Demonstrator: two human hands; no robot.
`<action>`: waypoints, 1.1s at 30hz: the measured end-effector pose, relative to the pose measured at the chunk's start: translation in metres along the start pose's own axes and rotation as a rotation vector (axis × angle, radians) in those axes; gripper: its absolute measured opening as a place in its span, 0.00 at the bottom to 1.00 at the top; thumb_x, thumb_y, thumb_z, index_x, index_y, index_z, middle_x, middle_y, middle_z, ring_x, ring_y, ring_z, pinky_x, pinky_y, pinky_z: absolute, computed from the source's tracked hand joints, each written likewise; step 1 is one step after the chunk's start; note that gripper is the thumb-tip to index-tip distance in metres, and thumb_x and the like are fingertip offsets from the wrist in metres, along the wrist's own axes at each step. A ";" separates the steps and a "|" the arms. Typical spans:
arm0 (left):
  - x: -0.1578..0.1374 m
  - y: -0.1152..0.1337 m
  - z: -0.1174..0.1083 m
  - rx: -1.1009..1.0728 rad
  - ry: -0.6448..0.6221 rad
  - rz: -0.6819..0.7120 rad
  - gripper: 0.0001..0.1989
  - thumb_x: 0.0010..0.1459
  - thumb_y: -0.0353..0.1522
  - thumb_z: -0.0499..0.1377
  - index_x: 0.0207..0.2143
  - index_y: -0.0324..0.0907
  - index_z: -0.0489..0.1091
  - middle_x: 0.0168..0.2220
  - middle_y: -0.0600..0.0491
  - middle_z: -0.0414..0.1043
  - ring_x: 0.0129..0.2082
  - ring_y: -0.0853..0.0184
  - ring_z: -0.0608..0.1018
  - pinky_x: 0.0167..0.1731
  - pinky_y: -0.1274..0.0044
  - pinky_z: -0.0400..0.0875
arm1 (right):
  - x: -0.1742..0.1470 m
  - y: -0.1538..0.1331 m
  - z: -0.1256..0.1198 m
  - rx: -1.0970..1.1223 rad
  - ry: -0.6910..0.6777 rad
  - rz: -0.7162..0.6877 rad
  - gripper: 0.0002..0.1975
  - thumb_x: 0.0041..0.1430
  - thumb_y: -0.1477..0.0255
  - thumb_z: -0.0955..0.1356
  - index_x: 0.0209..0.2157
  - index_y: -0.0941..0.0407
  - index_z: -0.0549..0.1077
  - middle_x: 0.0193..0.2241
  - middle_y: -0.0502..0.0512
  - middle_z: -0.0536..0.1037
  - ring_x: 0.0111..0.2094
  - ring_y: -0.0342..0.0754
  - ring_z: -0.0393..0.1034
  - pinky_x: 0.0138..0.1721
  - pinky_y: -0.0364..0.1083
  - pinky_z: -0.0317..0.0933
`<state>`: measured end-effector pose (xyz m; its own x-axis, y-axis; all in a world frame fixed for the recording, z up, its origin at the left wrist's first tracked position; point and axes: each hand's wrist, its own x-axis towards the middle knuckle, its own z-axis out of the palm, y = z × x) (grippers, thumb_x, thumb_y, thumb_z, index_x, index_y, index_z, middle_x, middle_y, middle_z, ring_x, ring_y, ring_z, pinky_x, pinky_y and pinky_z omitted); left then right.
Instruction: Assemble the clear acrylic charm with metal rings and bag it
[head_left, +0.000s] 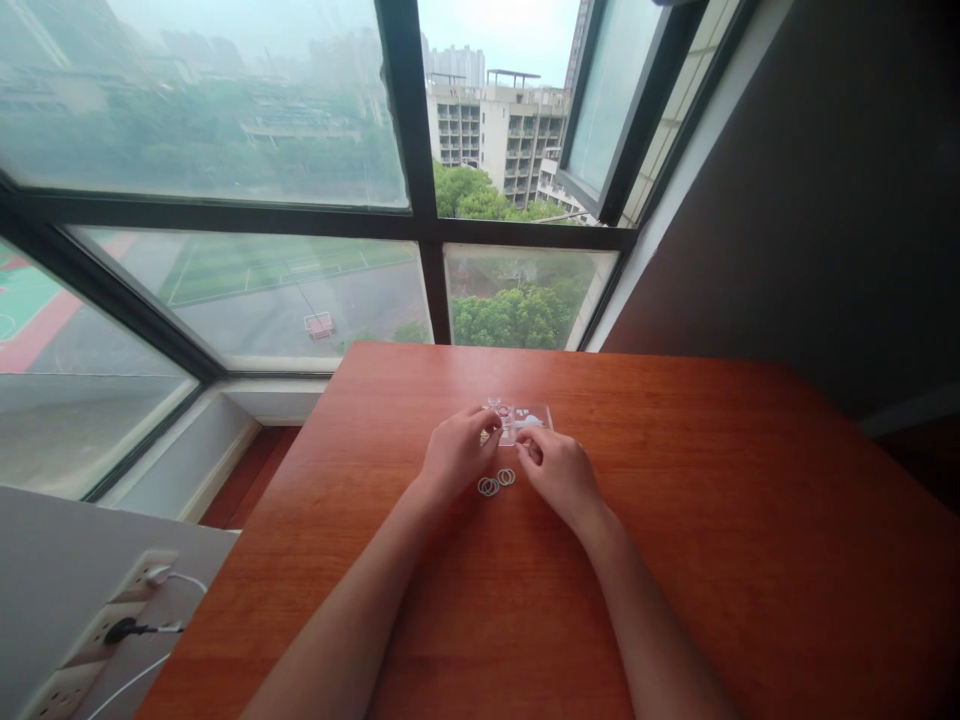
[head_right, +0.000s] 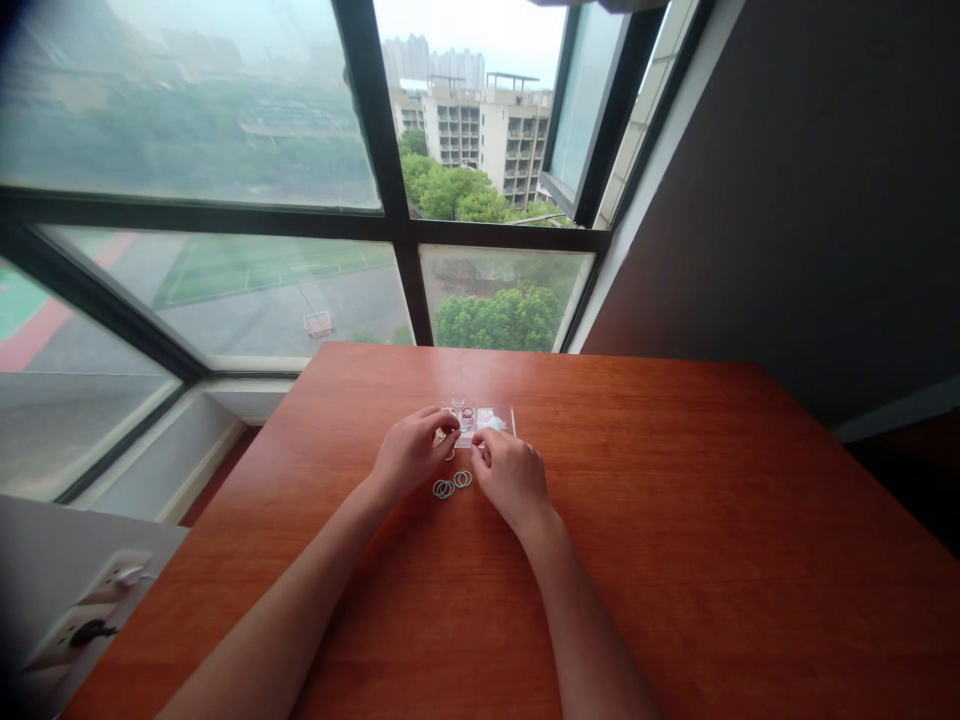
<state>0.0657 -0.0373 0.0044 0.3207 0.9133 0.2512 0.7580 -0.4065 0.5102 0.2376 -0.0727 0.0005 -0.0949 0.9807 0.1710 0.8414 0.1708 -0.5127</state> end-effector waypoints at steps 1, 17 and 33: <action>0.000 -0.001 0.001 0.013 0.005 -0.002 0.05 0.58 0.32 0.56 0.35 0.45 0.72 0.37 0.53 0.75 0.33 0.67 0.76 0.32 0.79 0.65 | 0.000 0.000 0.000 -0.004 -0.014 -0.001 0.06 0.60 0.70 0.65 0.35 0.52 0.75 0.28 0.50 0.77 0.29 0.44 0.68 0.32 0.41 0.52; 0.003 -0.011 -0.013 0.053 0.062 -0.026 0.07 0.59 0.31 0.54 0.35 0.44 0.73 0.35 0.52 0.75 0.31 0.67 0.74 0.31 0.78 0.64 | -0.007 -0.013 0.004 -0.005 -0.308 -0.198 0.07 0.58 0.66 0.68 0.36 0.51 0.77 0.30 0.49 0.79 0.32 0.45 0.71 0.31 0.41 0.53; 0.004 -0.008 -0.015 -0.045 0.037 0.004 0.07 0.56 0.29 0.56 0.33 0.43 0.74 0.34 0.52 0.75 0.29 0.69 0.73 0.29 0.79 0.63 | -0.002 -0.008 0.005 -0.007 -0.140 -0.024 0.07 0.60 0.67 0.66 0.36 0.50 0.77 0.30 0.49 0.79 0.32 0.45 0.71 0.31 0.41 0.53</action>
<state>0.0526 -0.0305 0.0142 0.3015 0.9105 0.2828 0.7302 -0.4113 0.5456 0.2282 -0.0754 0.0000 -0.1881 0.9801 0.0642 0.8417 0.1945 -0.5037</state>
